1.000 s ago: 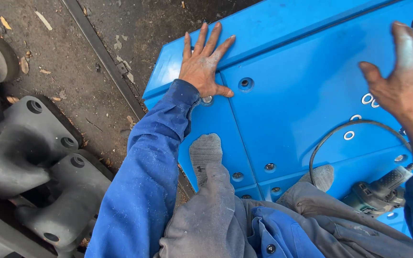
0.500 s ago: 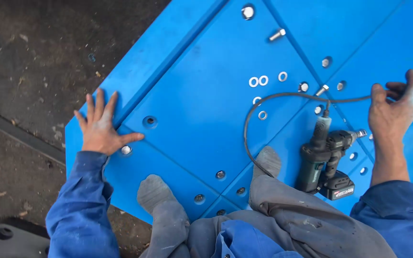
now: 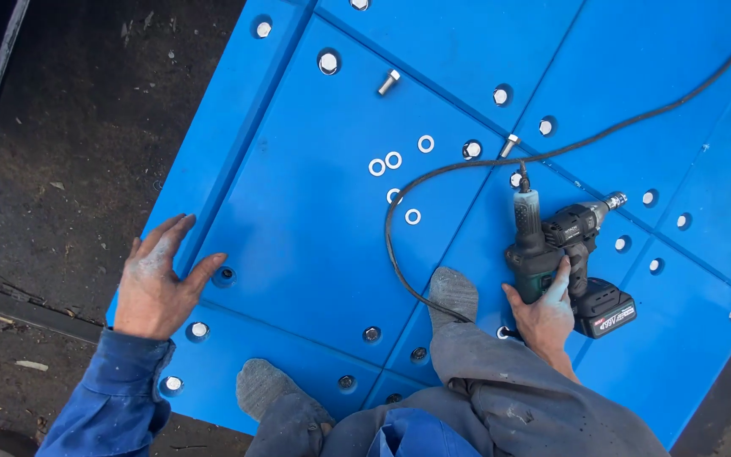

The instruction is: Assembling large blue panels and heavy metal components using bolts, washers, an impact wrench, and a rotary reaming tool.

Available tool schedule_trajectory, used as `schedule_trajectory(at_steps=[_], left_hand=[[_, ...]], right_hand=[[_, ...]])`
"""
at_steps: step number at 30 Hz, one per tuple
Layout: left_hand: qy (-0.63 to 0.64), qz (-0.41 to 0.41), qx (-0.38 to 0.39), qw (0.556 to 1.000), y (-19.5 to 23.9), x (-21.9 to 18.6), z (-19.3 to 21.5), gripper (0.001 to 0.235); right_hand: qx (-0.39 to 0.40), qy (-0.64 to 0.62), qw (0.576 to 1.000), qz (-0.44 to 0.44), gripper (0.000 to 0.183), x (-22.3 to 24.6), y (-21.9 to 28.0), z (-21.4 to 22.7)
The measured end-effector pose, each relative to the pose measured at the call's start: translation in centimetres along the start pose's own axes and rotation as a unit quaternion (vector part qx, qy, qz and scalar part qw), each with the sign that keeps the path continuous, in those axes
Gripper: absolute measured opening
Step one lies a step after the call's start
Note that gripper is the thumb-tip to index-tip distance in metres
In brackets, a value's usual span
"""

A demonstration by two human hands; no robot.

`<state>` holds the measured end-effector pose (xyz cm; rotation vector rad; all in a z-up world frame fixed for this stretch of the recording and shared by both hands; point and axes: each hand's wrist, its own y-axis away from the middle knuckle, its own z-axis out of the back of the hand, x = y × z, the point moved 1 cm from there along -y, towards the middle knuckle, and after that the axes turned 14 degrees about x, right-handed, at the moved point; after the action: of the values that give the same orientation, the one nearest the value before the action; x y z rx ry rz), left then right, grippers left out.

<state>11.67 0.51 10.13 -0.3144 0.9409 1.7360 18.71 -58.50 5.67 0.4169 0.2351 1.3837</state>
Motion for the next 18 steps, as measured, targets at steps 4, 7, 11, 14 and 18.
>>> schedule_trajectory(at_steps=[4, 7, 11, 14, 18], left_hand=[[-0.024, -0.032, 0.025, 0.999, 0.4, -5.3, -1.6, 0.068], [0.099, -0.046, 0.076, 0.991, 2.5, -6.8, -4.0, 0.072], [0.246, -0.042, 0.164, 0.954, 4.5, -8.9, -6.9, 0.084], [0.297, -0.084, 0.212, 0.927, 3.4, -10.0, -8.1, 0.098], [0.433, -0.117, 0.223, 0.865, 4.2, -9.9, -10.1, 0.128]], right_hand=[[0.029, -0.103, 0.994, 0.028, 0.114, 1.7, 0.2, 2.8], [0.108, -0.117, 0.987, -0.029, 0.112, 5.5, 0.5, 7.1], [0.104, -0.115, 0.983, 0.101, 0.116, 12.2, -0.4, 12.9], [0.159, -0.082, 0.971, 0.16, 0.119, 19.3, -0.3, 17.6], [0.32, -0.088, 0.89, 0.312, 0.117, 29.7, 2.4, 21.1]])
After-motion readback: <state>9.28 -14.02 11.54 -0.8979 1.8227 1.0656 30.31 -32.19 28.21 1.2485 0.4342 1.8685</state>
